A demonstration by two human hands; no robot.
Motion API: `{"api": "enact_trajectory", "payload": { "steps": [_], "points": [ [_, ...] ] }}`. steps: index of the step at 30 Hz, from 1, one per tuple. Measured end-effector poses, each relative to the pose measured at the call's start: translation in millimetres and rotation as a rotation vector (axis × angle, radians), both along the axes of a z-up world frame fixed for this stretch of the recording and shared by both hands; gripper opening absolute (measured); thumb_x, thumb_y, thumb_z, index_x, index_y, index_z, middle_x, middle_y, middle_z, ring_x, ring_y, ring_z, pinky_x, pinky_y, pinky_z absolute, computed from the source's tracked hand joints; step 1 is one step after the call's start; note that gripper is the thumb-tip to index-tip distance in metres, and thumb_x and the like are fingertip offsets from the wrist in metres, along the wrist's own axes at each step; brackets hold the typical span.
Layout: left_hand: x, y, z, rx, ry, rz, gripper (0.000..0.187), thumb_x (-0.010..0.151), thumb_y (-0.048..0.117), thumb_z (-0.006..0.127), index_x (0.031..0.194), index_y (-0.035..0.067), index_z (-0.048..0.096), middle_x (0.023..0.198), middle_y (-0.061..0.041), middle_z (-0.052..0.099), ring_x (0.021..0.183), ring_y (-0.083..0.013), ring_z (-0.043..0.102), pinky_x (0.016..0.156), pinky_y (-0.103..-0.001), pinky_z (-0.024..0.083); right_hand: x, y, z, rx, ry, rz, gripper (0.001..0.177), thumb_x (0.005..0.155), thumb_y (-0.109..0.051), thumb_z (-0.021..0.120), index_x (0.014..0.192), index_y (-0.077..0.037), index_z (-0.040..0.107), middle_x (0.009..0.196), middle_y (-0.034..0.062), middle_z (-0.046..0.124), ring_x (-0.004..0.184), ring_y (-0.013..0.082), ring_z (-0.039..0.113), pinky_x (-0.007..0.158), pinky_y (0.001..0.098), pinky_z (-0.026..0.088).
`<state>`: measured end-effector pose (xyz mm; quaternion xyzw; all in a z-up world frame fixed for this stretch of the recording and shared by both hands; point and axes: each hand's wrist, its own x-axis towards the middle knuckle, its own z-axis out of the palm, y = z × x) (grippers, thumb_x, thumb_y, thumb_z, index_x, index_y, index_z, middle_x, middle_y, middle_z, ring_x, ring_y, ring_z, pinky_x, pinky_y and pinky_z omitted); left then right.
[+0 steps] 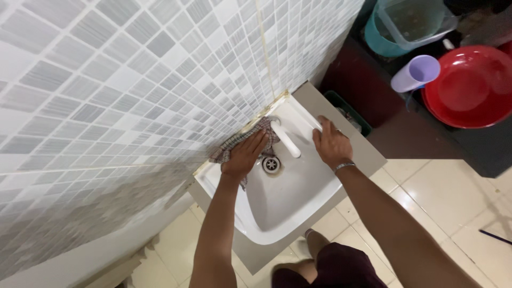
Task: The person wipes the interior, basin, and fixtures of a white sink using a patterned cloth by hand.
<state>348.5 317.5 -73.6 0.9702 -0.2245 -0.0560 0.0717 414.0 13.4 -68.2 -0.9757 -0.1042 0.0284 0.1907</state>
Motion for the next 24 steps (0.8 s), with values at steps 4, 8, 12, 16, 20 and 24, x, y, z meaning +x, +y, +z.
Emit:
{"api": "enact_trajectory", "payload": {
  "steps": [4,8,12,16,20,24],
  "points": [
    [-16,-5,10,0.055,0.079,0.135,0.072,0.097,0.004,0.04,0.164,0.018,0.018,0.171,-0.003,0.022,0.152,-0.0231,0.033,0.122,-0.041,0.028,-7,-6,9,-0.069,-0.372,0.229,0.064,0.088,-0.036,0.066,0.143,-0.011,0.043,0.138,0.0157,0.053,0.113,0.0367,0.066,0.087,0.0478,0.058],
    [-50,-6,20,0.096,0.213,0.412,0.08,0.093,0.015,0.051,0.165,0.021,0.016,0.172,-0.002,0.018,0.151,-0.0232,0.028,0.122,-0.042,0.024,-5,-3,15,-0.134,-0.092,0.246,0.063,0.093,-0.041,0.067,0.149,-0.02,0.045,0.147,0.013,0.045,0.12,0.034,0.058,0.09,0.0449,0.058],
    [-106,-21,13,0.168,-0.046,0.634,0.076,0.092,0.013,0.052,0.162,0.012,0.022,0.169,-0.006,0.024,0.153,-0.0248,0.034,0.12,-0.042,0.03,-8,-4,13,-0.136,-0.009,0.246,0.063,0.096,-0.043,0.068,0.152,-0.025,0.045,0.148,0.0126,0.043,0.125,0.0329,0.053,0.095,0.0428,0.057],
    [-153,-47,12,0.047,0.035,0.918,0.075,0.095,0.018,0.051,0.162,0.002,0.022,0.172,-0.016,0.021,0.145,-0.029,0.039,0.113,-0.043,0.035,-13,-4,15,-0.26,-0.194,0.317,0.067,0.089,-0.043,0.069,0.15,-0.026,0.047,0.153,0.0113,0.035,0.131,0.0328,0.049,0.092,0.0417,0.057],
    [-181,-76,4,0.116,-0.182,0.943,0.076,0.091,0.017,0.054,0.158,-0.003,0.025,0.168,-0.019,0.026,0.149,-0.0313,0.037,0.121,-0.043,0.03,-13,-4,13,-0.41,-0.312,0.403,0.067,0.086,-0.045,0.067,0.149,-0.032,0.047,0.16,0.0097,0.024,0.135,0.0312,0.045,0.092,0.043,0.056],
    [-181,-85,-1,0.312,-0.229,0.951,0.075,0.089,0.013,0.053,0.157,-0.004,0.028,0.166,-0.02,0.028,0.153,-0.0303,0.034,0.124,-0.042,0.028,-9,-2,1,-0.344,-0.182,0.396,0.069,0.092,-0.041,0.063,0.157,-0.031,0.043,0.17,0.0129,0.016,0.13,0.0351,0.049,0.095,0.0422,0.056]
  ]
}}
